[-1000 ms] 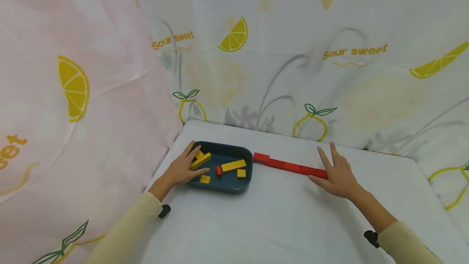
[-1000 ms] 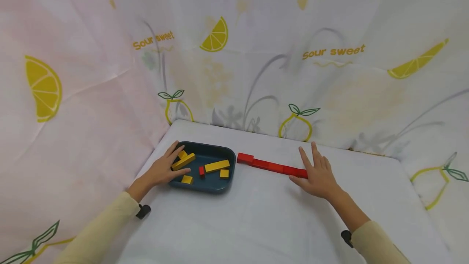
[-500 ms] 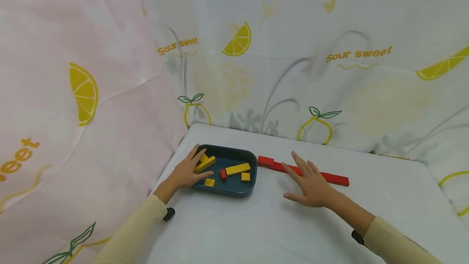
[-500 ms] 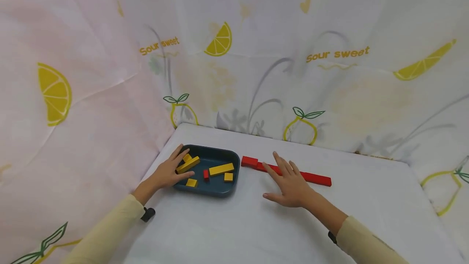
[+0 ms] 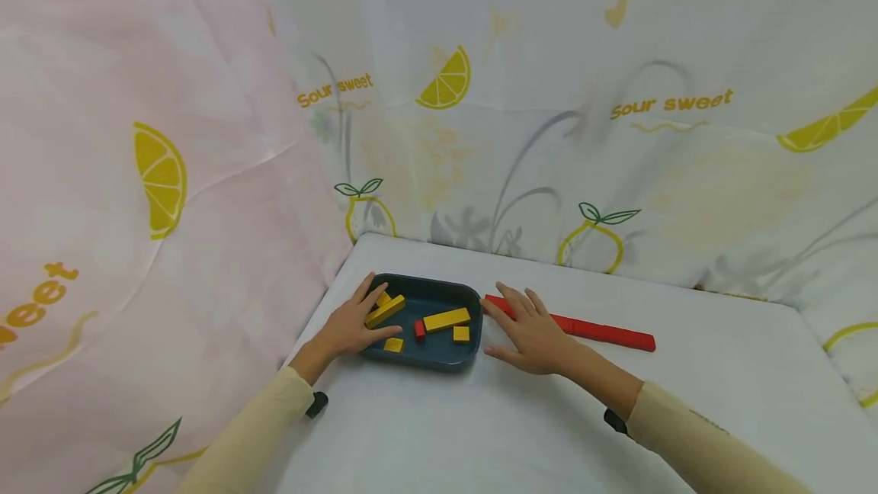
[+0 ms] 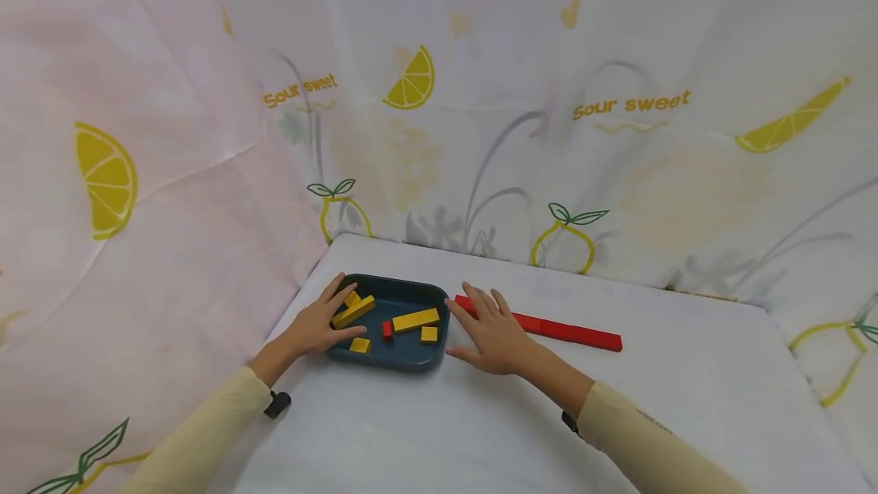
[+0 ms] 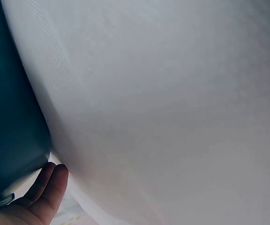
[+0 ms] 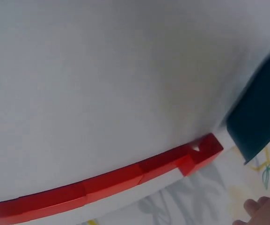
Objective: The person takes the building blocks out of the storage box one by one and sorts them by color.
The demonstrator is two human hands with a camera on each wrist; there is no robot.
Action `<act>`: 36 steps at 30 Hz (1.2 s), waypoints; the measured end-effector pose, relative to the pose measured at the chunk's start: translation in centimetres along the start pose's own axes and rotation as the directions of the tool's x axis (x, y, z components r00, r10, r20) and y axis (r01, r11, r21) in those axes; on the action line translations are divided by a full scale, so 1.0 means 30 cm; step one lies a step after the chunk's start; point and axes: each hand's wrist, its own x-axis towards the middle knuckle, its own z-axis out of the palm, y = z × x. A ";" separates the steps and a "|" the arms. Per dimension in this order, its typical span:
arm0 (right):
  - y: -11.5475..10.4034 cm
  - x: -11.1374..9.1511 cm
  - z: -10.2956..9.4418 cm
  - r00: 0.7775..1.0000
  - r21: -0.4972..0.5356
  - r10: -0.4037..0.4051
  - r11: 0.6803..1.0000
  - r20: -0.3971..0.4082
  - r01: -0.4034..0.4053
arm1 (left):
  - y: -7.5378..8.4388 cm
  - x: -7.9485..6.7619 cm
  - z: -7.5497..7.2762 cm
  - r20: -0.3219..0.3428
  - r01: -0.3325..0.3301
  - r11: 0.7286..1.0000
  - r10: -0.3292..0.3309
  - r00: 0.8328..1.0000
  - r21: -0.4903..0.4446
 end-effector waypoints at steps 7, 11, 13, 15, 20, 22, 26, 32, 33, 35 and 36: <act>-0.059 0.093 0.026 0.999 0.207 -0.051 0.977 -0.003 0.051 | 0.005 0.008 0.012 -0.013 -0.012 1.000 0.012 1.000 -0.020; -0.063 0.138 0.045 0.999 0.316 -0.044 0.948 -0.002 0.042 | 0.007 0.002 0.007 -0.006 -0.002 1.000 0.002 1.000 -0.022; -0.069 0.159 0.053 0.999 0.370 -0.042 0.928 -0.006 0.041 | 0.008 -0.004 0.003 0.002 0.007 1.000 -0.007 1.000 -0.024; -0.077 0.178 0.061 0.999 0.447 -0.040 0.894 0.006 0.033 | 0.009 -0.010 -0.001 0.009 0.015 1.000 -0.015 1.000 -0.024; -0.102 0.229 0.090 0.998 0.601 -0.062 0.799 0.026 0.034 | 0.002 -0.005 -0.002 -0.004 0.017 1.000 -0.017 1.000 -0.015; -0.117 0.251 0.101 0.997 0.631 -0.070 0.775 0.024 0.040 | -0.003 0.000 -0.001 -0.014 0.012 1.000 -0.012 1.000 -0.011; -0.161 0.296 0.130 0.997 0.636 -0.070 0.771 0.040 0.029 | -0.011 0.007 0.003 -0.016 0.001 1.000 -0.001 1.000 -0.006; -0.231 0.367 0.187 1.000 0.592 0.007 0.806 0.022 -0.019 | -0.020 0.002 0.009 -0.052 0.002 1.000 -0.002 0.999 0.001; -0.237 0.376 0.195 0.999 0.592 0.028 0.805 0.017 -0.032 | -0.019 0.002 0.009 -0.055 0.002 1.000 -0.002 0.998 0.001; -0.242 0.391 0.209 0.997 0.603 0.073 0.795 0.024 -0.073 | -0.016 0.005 0.011 -0.054 0.001 1.000 -0.001 0.999 -0.005; -0.241 0.396 0.213 0.995 0.600 0.096 0.794 0.035 -0.098 | -0.014 0.008 0.013 -0.052 -0.003 1.000 0.003 0.999 -0.006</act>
